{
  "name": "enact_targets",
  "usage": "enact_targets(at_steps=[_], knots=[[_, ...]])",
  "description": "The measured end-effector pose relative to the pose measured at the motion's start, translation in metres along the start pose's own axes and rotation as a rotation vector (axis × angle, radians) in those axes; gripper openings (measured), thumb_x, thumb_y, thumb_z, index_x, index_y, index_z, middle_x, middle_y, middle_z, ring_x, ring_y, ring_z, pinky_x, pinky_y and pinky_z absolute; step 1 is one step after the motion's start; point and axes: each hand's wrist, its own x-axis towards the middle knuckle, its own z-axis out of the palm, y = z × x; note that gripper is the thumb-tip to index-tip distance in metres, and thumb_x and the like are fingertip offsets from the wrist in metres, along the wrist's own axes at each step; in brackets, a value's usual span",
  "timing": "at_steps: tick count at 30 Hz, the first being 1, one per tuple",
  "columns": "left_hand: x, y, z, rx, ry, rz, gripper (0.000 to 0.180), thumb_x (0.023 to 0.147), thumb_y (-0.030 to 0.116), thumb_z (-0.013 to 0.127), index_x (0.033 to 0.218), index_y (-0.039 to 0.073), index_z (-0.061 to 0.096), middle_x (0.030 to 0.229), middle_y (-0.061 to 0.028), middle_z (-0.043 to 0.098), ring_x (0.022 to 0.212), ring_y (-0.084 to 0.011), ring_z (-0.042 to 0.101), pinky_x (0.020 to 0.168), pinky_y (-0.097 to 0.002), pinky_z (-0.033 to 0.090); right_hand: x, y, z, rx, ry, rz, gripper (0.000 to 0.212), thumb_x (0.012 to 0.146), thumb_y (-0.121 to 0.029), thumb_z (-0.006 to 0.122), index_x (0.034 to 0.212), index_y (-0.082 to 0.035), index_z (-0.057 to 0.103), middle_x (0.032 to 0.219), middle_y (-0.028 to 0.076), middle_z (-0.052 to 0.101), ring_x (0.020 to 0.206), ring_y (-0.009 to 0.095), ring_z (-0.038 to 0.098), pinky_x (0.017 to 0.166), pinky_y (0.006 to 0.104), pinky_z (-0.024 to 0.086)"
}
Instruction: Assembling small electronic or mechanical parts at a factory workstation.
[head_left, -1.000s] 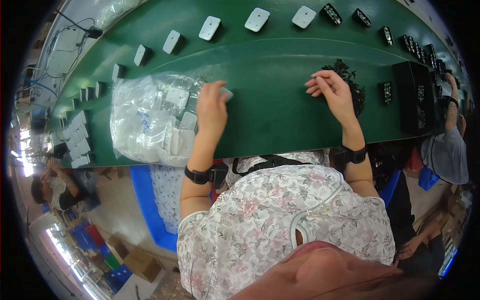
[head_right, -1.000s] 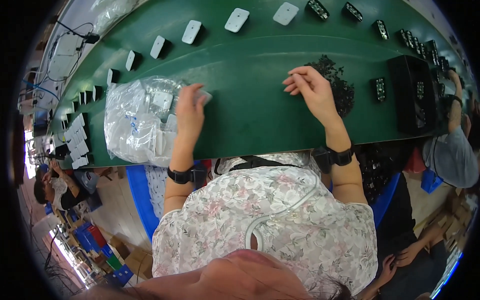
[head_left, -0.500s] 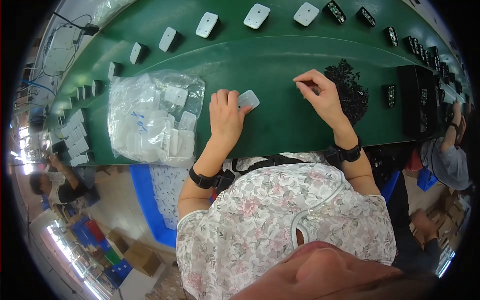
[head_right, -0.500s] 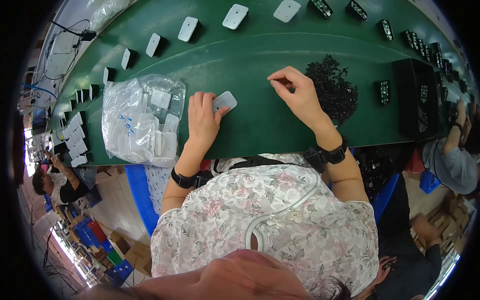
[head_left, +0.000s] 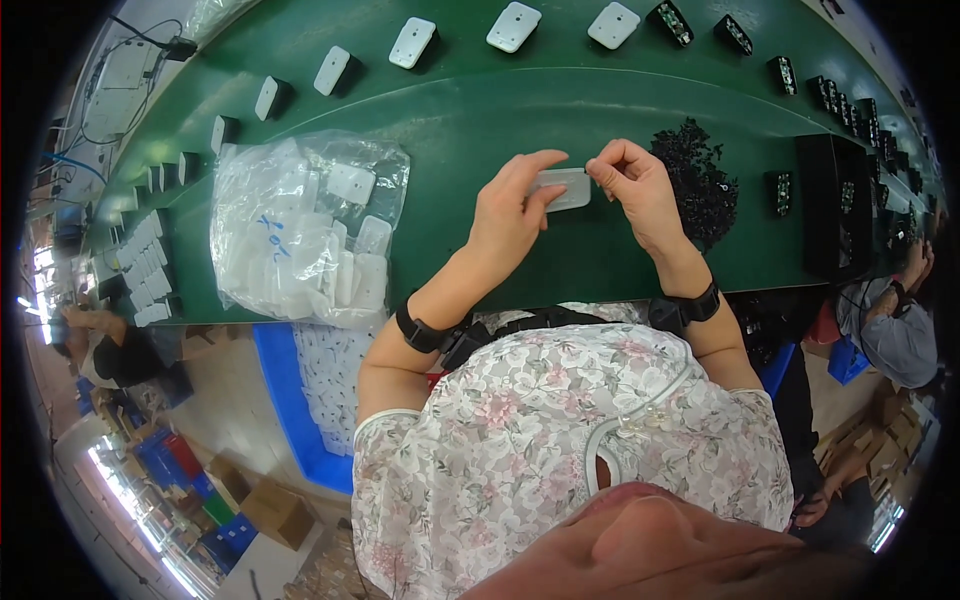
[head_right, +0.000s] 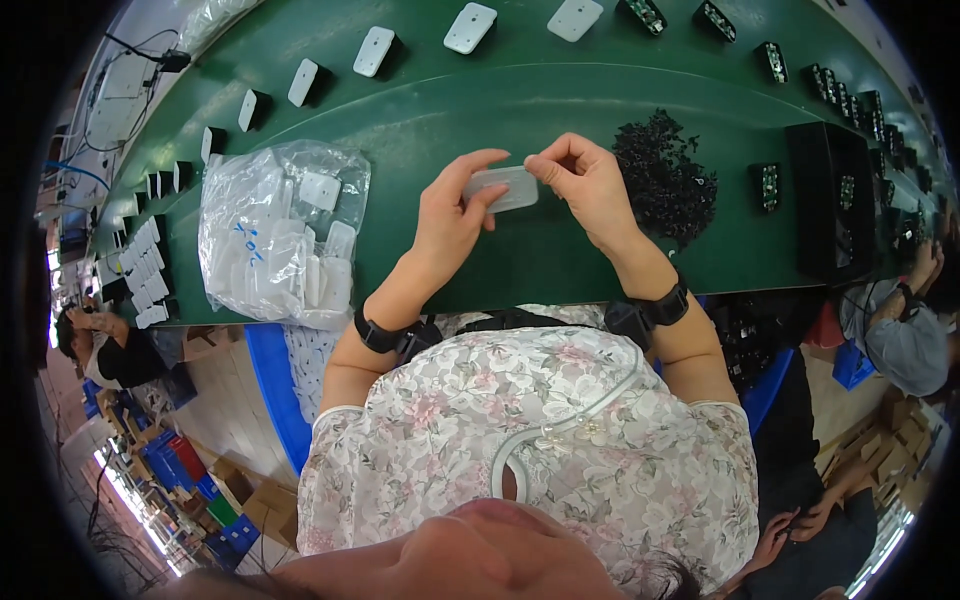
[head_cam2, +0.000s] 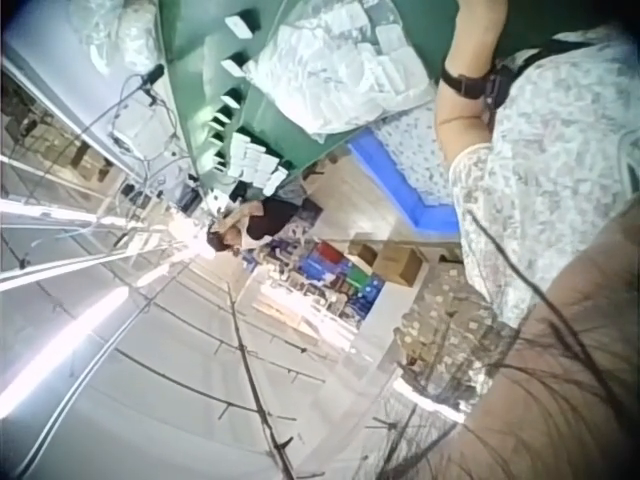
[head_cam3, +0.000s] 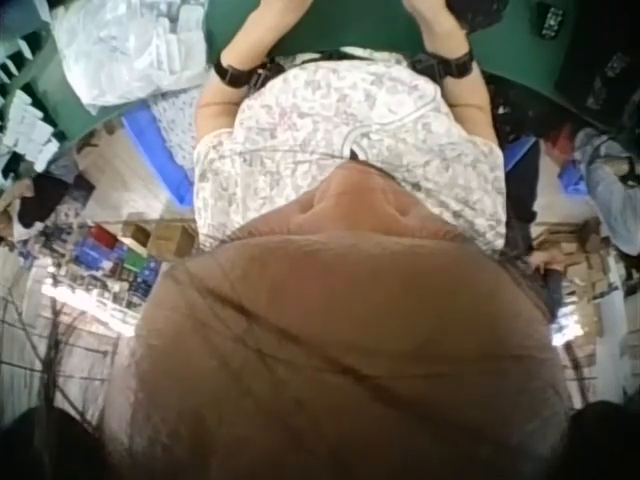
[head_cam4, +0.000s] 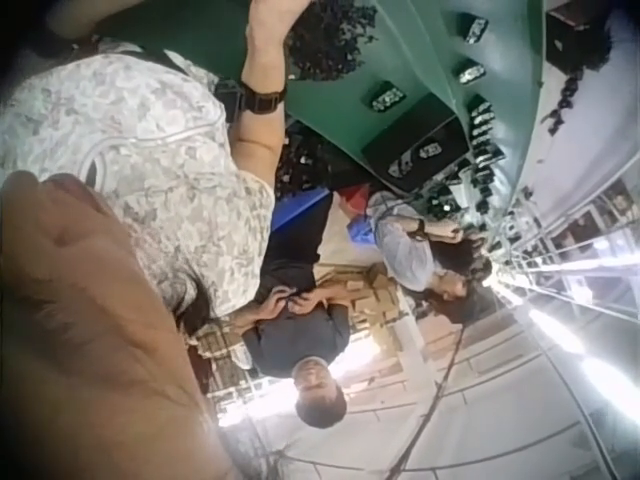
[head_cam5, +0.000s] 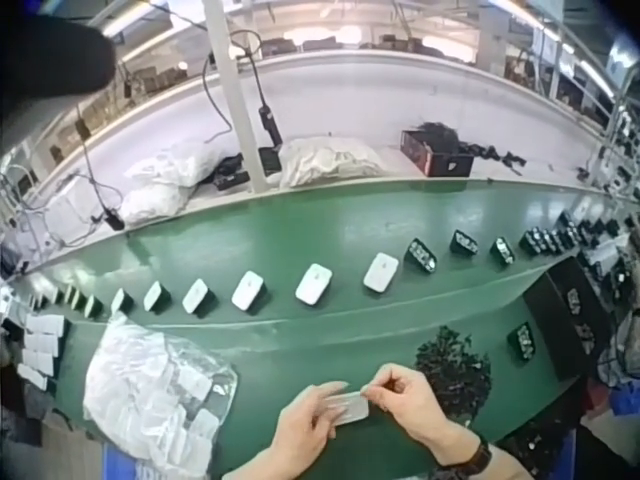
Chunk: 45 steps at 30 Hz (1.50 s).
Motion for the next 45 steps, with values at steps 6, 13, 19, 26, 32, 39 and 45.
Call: enact_targets(at_steps=[6,13,19,26,32,39,45], knots=[[0.01,-0.002,0.014,0.243,0.071,0.276,0.016,0.08,0.0,0.064,0.095,0.006,0.062,0.08,-0.0104,0.056,0.058,-0.0257,0.059,0.05,-0.0324,0.047,0.0,0.003,0.005,-0.064,0.036,-0.06,0.011,0.087,-0.011,0.065,0.079,-0.006,0.058,0.071,-0.006,0.05,0.065,0.003,0.043,0.058,0.0183,0.035],[0.012,-0.01,0.018,0.159,0.179,0.271,0.013,0.08,-0.004,0.063,0.09,0.005,0.064,0.078,-0.0092,0.055,0.056,-0.0239,0.058,0.047,-0.0318,0.046,-0.004,-0.005,0.005,-0.039,-0.014,-0.041,0.01,0.089,-0.013,0.062,0.089,-0.003,0.061,0.075,-0.002,0.057,0.067,0.004,0.05,0.06,0.0178,0.039],[0.009,-0.005,0.015,0.001,0.103,0.159,0.012,0.084,-0.003,0.06,0.095,0.003,0.062,0.084,-0.0084,0.057,0.057,-0.0155,0.059,0.046,-0.0266,0.046,-0.004,-0.008,-0.005,0.027,-0.088,0.088,0.012,0.089,-0.014,0.062,0.091,-0.002,0.059,0.076,-0.001,0.057,0.065,0.005,0.05,0.059,0.0174,0.039],[0.006,-0.011,0.002,-0.581,-0.164,-0.279,0.035,0.092,0.0,0.05,0.125,-0.006,0.041,0.108,-0.0159,0.058,0.085,-0.0225,0.066,0.072,-0.027,0.055,-0.002,0.006,-0.007,-0.049,-0.004,-0.015,0.009,0.087,-0.008,0.063,0.091,-0.002,0.058,0.078,-0.001,0.058,0.066,0.003,0.048,0.057,0.0167,0.037],[0.002,-0.019,-0.002,-0.6,-0.099,-0.423,0.029,0.091,-0.001,0.052,0.119,-0.007,0.049,0.113,-0.0154,0.06,0.097,-0.0226,0.064,0.09,-0.0301,0.051,-0.006,0.005,0.0,-0.385,-0.019,-0.202,0.005,0.083,-0.004,0.065,0.085,-0.003,0.06,0.082,-0.002,0.053,0.067,0.003,0.045,0.058,0.0176,0.035],[-0.002,-0.021,0.007,-0.589,-0.07,-0.386,0.024,0.091,0.001,0.055,0.113,-0.007,0.054,0.107,-0.0127,0.062,0.096,-0.0196,0.064,0.088,-0.029,0.051,-0.005,0.008,0.009,-0.556,0.04,-0.36,0.007,0.08,-0.003,0.066,0.081,-0.002,0.06,0.08,0.001,0.051,0.065,0.008,0.045,0.058,0.0206,0.036],[-0.004,-0.028,0.012,-0.593,-0.062,-0.214,0.019,0.092,0.004,0.055,0.109,-0.006,0.055,0.102,-0.0101,0.063,0.092,-0.0179,0.064,0.085,-0.0274,0.051,-0.009,0.008,0.013,-0.618,0.1,-0.35,0.007,0.08,-0.003,0.066,0.08,-0.001,0.059,0.077,0.002,0.051,0.064,0.01,0.047,0.056,0.0224,0.037]])
